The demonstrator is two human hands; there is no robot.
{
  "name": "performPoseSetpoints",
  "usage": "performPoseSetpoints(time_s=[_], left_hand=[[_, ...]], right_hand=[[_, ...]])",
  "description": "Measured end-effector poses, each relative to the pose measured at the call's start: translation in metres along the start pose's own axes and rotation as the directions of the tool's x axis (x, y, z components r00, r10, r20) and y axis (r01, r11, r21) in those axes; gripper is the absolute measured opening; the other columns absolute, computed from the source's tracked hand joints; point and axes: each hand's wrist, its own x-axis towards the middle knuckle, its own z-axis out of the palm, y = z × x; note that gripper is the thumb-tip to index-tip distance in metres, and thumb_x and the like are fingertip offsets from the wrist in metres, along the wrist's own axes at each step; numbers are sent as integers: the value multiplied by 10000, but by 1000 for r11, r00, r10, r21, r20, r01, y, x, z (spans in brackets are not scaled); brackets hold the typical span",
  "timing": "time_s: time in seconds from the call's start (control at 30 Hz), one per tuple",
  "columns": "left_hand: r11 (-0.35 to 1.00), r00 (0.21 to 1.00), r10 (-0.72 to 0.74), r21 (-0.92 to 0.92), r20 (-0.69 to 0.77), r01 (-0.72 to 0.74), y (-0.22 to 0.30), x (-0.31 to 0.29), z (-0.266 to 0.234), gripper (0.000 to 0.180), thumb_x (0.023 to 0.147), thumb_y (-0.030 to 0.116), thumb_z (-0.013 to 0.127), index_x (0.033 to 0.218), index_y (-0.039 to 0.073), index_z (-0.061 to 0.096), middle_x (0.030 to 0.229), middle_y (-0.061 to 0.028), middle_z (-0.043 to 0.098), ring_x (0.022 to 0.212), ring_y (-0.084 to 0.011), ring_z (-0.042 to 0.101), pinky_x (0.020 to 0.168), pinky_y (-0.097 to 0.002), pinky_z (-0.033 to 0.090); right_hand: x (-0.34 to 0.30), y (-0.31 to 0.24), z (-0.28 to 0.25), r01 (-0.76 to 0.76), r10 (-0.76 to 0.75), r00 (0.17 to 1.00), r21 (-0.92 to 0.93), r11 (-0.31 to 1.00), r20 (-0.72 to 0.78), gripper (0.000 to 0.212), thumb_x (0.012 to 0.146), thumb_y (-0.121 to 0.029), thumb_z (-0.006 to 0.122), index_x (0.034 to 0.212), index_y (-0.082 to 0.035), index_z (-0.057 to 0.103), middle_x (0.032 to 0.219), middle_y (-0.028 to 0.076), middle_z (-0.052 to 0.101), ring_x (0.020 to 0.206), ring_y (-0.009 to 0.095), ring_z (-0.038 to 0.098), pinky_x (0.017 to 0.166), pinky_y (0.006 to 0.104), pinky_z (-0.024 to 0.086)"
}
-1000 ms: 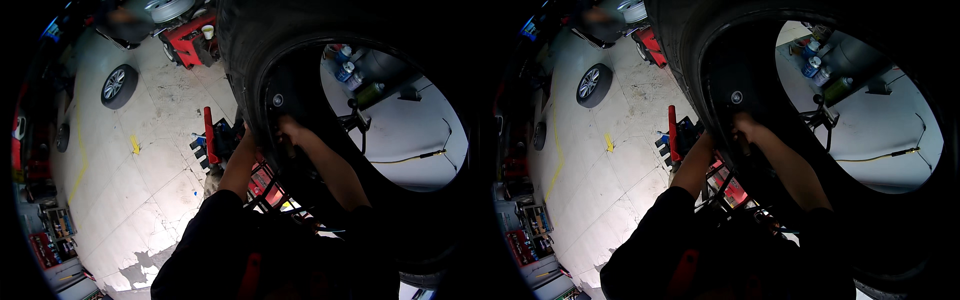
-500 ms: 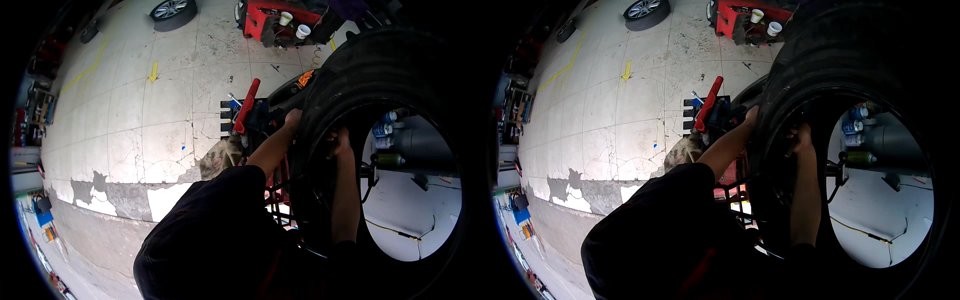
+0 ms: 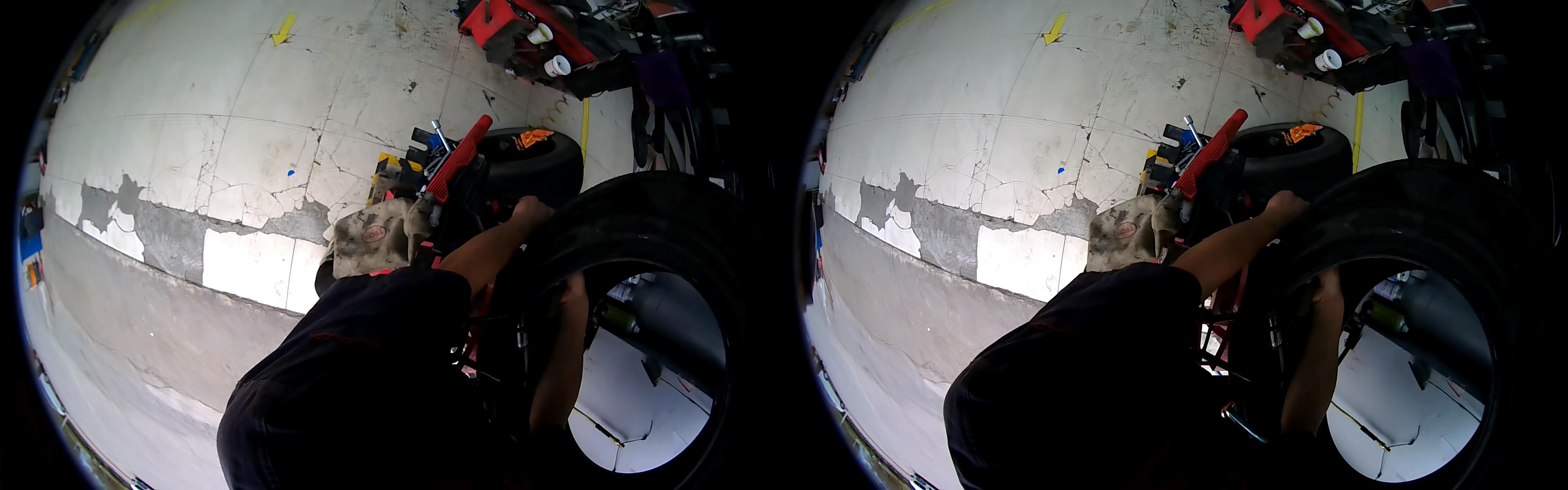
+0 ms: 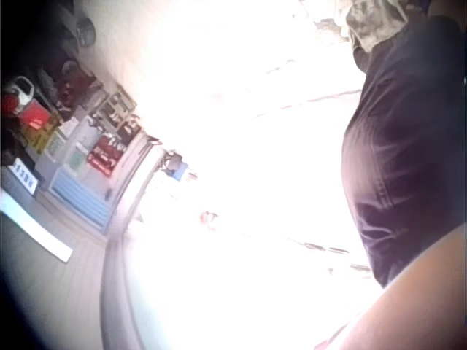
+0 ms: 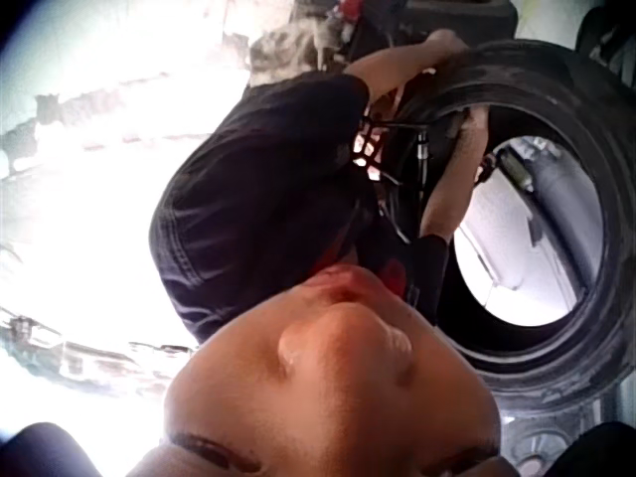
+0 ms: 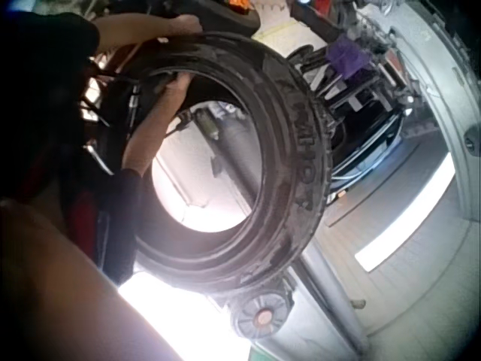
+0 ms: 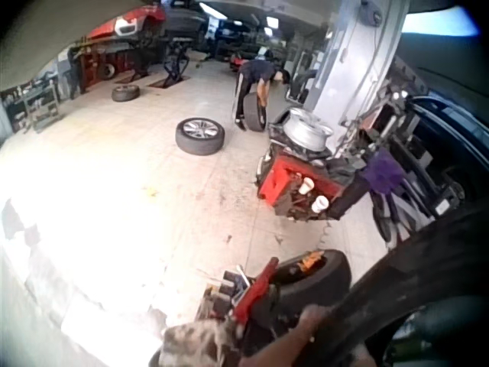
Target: The person works on a tire mounted on a tire changer, handling a small blue valve cap and a silver spray can. They manipulate the tire valve area, apply spray, and adjust the tire on the machine while another person works nearby on a separate wheel.
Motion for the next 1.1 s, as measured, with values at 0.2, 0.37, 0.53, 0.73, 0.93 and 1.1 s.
performPoseSetpoints(time_s=[0.2, 0.37, 0.53, 0.73, 0.93, 1.1], left_hand=[[958, 976, 150, -221, -158, -183, -31, -2, -22, 266, 828, 173, 601, 1045, 19, 605, 964, -147, 660, 944, -298, 639, 824, -392, 504], [874, 722, -260, -474, -641, -106, -116, -101, -139, 229, 821, 89, 618, 1042, 29, 622, 844, -140, 665, 725, -209, 662, 665, -314, 525], [954, 832, -301, -127, -466, 273, -216, -129, -51, 191, 788, 126, 592, 950, 60, 667, 886, -160, 645, 870, -319, 620, 775, -411, 510], [945, 825, -326, -135, -461, 297, -212, -124, -25, 183, 787, 127, 601, 941, 65, 677, 994, -149, 645, 987, -320, 573, 850, -406, 491], [941, 843, -338, -161, -419, 298, -218, -127, -36, 150, 757, 130, 629, 864, 26, 648, 930, -201, 603, 884, -378, 586, 780, -449, 490], [940, 867, -336, -76, -368, 332, -220, -123, -39, 153, 757, 134, 620, 830, 1, 640, 896, -218, 611, 883, -385, 585, 778, -463, 482]], right_hand=[[35, -35, -45, -172, 116, 738, 20, 985, 665, 255, 973, -285, 421, 1121, -104, 522, 834, 55, 561, 600, 176, 524, 515, 265, 445], [-21, 19, -9, -167, 180, 982, -182, 969, 57, 381, 966, -367, 413, 1249, -118, 465, 1021, 60, 559, 710, 173, 552, 570, 261, 471], [18, 10, -49, -353, 112, 787, 293, 889, 607, 294, 970, -346, 411, 1090, -99, 515, 811, 25, 557, 593, 129, 516, 515, 230, 442], [-57, 17, 20, -12, 31, 989, -131, 991, 148, 266, 973, -333, 410, 1023, -101, 529, 774, -4, 525, 581, 102, 499, 539, 237, 456], [-92, -64, 29, -250, 242, 964, 59, 967, 112, 159, 957, -207, 387, 951, -101, 505, 742, -6, 470, 551, 88, 443, 534, 236, 428], [-79, -23, 39, -135, 210, 887, -204, 970, 411, 151, 922, -124, 357, 889, -98, 502, 660, -7, 437, 503, 86, 411, 457, 250, 374]])
